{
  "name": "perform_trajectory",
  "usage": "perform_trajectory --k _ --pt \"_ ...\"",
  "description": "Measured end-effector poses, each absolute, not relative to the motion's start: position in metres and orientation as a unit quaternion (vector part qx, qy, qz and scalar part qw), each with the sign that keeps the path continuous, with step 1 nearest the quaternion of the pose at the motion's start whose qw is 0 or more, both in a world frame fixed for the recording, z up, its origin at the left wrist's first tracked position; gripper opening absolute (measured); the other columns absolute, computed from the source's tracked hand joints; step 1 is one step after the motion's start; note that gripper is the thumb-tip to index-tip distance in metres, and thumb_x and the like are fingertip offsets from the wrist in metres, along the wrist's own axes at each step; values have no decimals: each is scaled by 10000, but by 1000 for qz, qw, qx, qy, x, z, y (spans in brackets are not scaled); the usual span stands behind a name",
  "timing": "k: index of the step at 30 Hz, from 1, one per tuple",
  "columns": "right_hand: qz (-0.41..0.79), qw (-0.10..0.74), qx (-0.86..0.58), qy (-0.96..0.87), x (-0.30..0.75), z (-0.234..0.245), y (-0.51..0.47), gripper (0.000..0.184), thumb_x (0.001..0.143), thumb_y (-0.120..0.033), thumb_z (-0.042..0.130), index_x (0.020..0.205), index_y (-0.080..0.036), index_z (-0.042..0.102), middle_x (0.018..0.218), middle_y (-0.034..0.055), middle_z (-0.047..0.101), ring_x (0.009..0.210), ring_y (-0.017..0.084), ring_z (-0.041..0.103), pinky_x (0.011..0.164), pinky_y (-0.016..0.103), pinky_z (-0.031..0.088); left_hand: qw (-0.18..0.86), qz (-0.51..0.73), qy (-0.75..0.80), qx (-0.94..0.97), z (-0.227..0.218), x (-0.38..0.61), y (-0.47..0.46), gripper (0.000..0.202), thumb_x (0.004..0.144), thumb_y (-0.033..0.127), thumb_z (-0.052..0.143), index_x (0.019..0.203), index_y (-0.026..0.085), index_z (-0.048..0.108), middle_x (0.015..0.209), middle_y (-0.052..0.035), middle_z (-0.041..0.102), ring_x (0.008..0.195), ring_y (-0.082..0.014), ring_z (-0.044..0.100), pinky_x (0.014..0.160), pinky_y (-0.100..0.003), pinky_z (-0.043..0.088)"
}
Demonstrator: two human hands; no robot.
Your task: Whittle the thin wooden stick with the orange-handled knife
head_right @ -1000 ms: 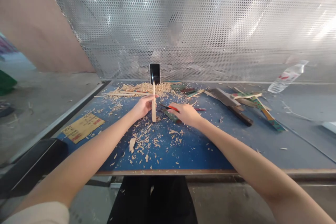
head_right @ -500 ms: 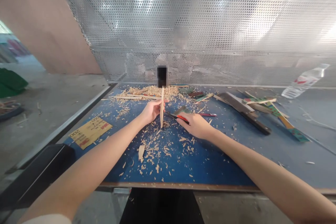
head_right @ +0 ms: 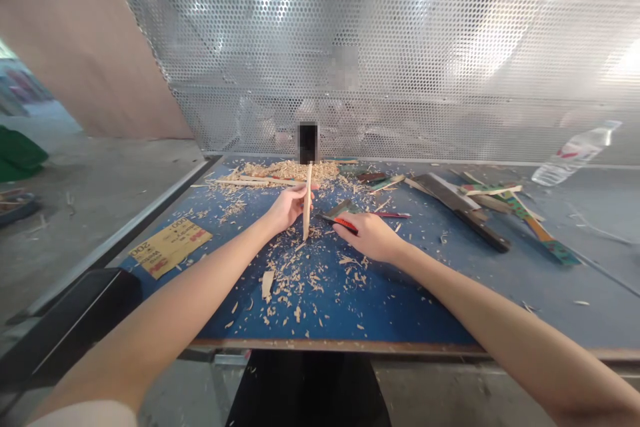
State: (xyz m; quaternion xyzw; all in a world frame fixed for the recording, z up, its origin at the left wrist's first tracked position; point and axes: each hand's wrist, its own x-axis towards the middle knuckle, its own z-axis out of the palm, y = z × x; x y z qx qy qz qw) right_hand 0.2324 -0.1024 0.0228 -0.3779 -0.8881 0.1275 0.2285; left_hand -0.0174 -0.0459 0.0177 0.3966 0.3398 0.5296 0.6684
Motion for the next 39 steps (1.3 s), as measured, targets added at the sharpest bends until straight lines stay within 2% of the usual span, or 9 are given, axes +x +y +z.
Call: perform_trajectory --k 3,7,9,13,18,29,39 --pt "132 231 -372 -889 233 24 -104 305 1084 -457 449 951 -252 631 842 29 709 742 197 647 706 335 446 662 535 343 397 17 -17 -45 184 874 152 651 953 98 808 751 -50 634 628 -122 567 648 -263 466" --pt "164 256 -379 -874 233 25 -108 263 1073 -468 482 1160 -262 620 975 32 760 774 192 685 727 331 489 658 537 336 407 15 -18 -43 180 853 162 679 961 104 811 757 -49 634 637 -123 560 651 -270 458" --pt "169 261 -382 -870 234 26 -109 273 1072 -473 489 1207 -268 608 1007 34 770 774 192 696 723 332 505 657 536 334 411 13 -19 -42 180 851 169 683 960 106 812 764 -51 634 646 -124 565 651 -268 456" --pt "137 263 -355 -887 236 23 -107 285 1084 -463 484 1208 -286 671 1009 34 781 816 207 725 760 353 544 658 534 335 411 11 -19 -40 184 853 170 682 963 103 814 759 -51 629 646 -126 562 647 -267 456" --pt "103 278 -316 -901 238 17 -101 314 1088 -452 518 1240 -302 748 1138 48 806 978 238 766 843 385 589 656 534 342 409 13 -18 -40 150 855 166 690 930 108 805 752 -50 621 639 -124 552 641 -270 454" --pt "86 274 -308 -907 236 16 -105 312 1094 -420 518 1241 -294 763 1040 31 818 878 212 765 779 372 581 658 535 343 404 15 -18 -43 165 865 157 662 944 103 796 766 -55 640 641 -131 577 652 -279 464" --pt "117 257 -346 -895 236 18 -107 326 1084 -479 496 1181 -285 740 1000 43 804 842 219 740 772 379 549 656 542 343 398 15 -16 -43 124 827 168 727 923 121 791 760 -43 654 648 -129 573 657 -285 453"
